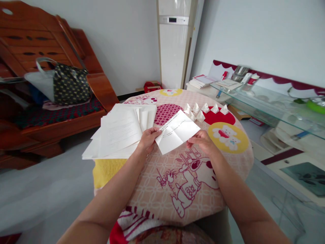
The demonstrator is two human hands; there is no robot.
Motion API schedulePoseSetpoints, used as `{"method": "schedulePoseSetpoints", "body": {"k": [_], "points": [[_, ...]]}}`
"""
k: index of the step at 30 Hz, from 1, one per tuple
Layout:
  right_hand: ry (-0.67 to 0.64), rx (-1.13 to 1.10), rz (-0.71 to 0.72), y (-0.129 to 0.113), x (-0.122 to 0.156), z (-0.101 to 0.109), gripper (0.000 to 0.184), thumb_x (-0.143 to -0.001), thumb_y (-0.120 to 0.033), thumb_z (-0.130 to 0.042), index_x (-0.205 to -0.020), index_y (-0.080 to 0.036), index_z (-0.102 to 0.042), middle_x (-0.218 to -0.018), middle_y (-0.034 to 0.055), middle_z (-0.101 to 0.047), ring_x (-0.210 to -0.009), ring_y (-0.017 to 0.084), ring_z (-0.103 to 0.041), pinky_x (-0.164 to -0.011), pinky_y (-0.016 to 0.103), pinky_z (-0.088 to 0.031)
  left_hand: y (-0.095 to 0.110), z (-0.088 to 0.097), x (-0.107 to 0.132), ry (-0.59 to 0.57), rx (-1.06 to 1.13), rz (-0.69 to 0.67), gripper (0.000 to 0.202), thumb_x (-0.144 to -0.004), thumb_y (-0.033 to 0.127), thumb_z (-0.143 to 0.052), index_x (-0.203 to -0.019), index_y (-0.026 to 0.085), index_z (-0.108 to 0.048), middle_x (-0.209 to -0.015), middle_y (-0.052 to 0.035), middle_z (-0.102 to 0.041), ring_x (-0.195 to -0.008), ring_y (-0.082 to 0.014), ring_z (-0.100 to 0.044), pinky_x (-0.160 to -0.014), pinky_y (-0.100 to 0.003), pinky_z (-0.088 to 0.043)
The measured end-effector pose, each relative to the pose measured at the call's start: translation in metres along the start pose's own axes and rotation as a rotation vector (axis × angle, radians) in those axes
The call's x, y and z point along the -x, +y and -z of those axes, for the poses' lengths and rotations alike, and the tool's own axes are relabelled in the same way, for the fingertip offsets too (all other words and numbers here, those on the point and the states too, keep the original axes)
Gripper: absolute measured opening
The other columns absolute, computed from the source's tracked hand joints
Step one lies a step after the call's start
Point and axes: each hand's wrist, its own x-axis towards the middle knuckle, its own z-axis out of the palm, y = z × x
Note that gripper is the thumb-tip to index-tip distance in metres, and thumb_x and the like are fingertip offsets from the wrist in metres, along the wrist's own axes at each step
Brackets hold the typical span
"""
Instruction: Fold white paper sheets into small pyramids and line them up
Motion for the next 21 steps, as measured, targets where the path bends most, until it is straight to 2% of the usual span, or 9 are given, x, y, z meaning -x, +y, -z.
{"method": "schedulePoseSetpoints", "body": {"k": [5,7,10,12,14,16,18,20,21], "points": [[0.064,-0.002,0.006,0.004,-0.002,-0.004,0.034,-0.071,-0.047,-0.084,-0.073,-0.014,-0.075,-0.064,0.0065,-0.073,-0.054,0.017,-0.066,-0.056,0.031,-0.056,0.001,0.001,0.002,-0.032,-0.023,-0.022,0.041,-0.051,0.035,-0.091,-0.073,0.016,-0.063,-0.064,0.0008,-0.068,-0.056,-0.012,-0.059,-0.055,-0.024,-0.047],[0.141,-0.007,0.025,0.006,-0.003,-0.001,0.034,-0.072,-0.049,-0.082,-0.073,-0.016,-0.073,-0.065,0.0054,-0.072,-0.055,0.018,-0.065,-0.055,0.031,-0.055,0.002,0.001,0.005,-0.132,-0.083,-0.007,0.038,-0.053,0.033,-0.091,-0.074,0.016,-0.065,-0.066,0.0002,-0.068,-0.055,-0.012,-0.059,-0.054,-0.024,-0.045],[0.29,0.003,0.032,0.007,-0.004,0.002,0.035,-0.069,-0.051,-0.081,-0.07,-0.018,-0.069,-0.066,0.0034,-0.07,-0.056,0.018,-0.064,-0.053,0.03,-0.053,0.001,-0.001,0.011,-0.359,-0.241,0.067,0.032,-0.06,0.034,-0.088,-0.074,0.014,-0.068,-0.066,-0.002,-0.069,-0.054,-0.0121,-0.057,-0.051,-0.024,-0.043],[0.327,0.037,0.006,0.009,-0.005,0.003,0.035,-0.068,-0.052,-0.08,-0.068,-0.019,-0.066,-0.065,0.0027,-0.068,-0.056,0.018,-0.062,-0.051,0.029,-0.05,0.0,-0.003,0.013,-0.448,-0.304,0.077,0.03,-0.065,0.036,-0.084,-0.08,0.014,-0.071,-0.071,-0.0043,-0.07,-0.058,-0.0145,-0.06,-0.054,-0.026,-0.045],[0.297,0.081,-0.028,0.01,-0.005,0.003,0.035,-0.069,-0.052,-0.078,-0.066,-0.019,-0.065,-0.062,0.0024,-0.066,-0.054,0.018,-0.06,-0.049,0.029,-0.047,-0.001,-0.006,0.012,-0.368,-0.331,-0.017,0.034,-0.069,0.035,-0.081,-0.094,0.014,-0.072,-0.078,-0.0056,-0.072,-0.066,-0.017,-0.064,-0.059,-0.027,-0.049],[0.271,0.139,-0.025,0.013,-0.006,0.002,0.034,-0.072,-0.05,-0.076,-0.064,-0.019,-0.063,-0.06,0.0015,-0.063,-0.053,0.017,-0.057,-0.048,0.028,-0.043,0.001,-0.008,0.011,-0.122,-0.394,-0.213,0.041,-0.071,0.031,-0.079,-0.107,0.015,-0.07,-0.085,-0.0055,-0.072,-0.073,-0.0172,-0.065,-0.065,-0.028,-0.051],[0.282,0.21,0.026,0.015,-0.007,-0.002,0.035,-0.075,-0.049,-0.073,-0.061,-0.02,-0.059,-0.057,-0.0006,-0.057,-0.053,0.015,-0.052,-0.049,0.026,-0.039,0.004,-0.011,0.013,0.124,-0.49,-0.421,0.04,-0.074,0.029,-0.076,-0.111,0.016,-0.069,-0.092,-0.0055,-0.072,-0.078,-0.0165,-0.065,-0.072,-0.028,-0.053],[0.271,0.264,0.084,0.015,-0.007,-0.007,0.035,-0.079,-0.048,-0.07,-0.062,-0.02,-0.057,-0.057,-0.0021,-0.053,-0.054,0.013,-0.048,-0.05,0.025,-0.036,0.005,-0.016,0.017,0.165,-0.568,-0.514,0.028,-0.079,0.032,-0.071,-0.103,0.017,-0.069,-0.093,-0.0058,-0.072,-0.08,-0.0163,-0.065,-0.076,-0.028,-0.053],[0.233,0.273,0.101,0.015,-0.007,-0.011,0.034,-0.08,-0.048,-0.069,-0.065,-0.02,-0.059,-0.059,-0.0021,-0.054,-0.056,0.013,-0.048,-0.051,0.025,-0.036,0.005,-0.019,0.02,0.092,-0.581,-0.499,0.025,-0.082,0.035,-0.07,-0.098,0.016,-0.069,-0.09,-0.0059,-0.072,-0.078,-0.0164,-0.065,-0.074,-0.028,-0.053]]}}
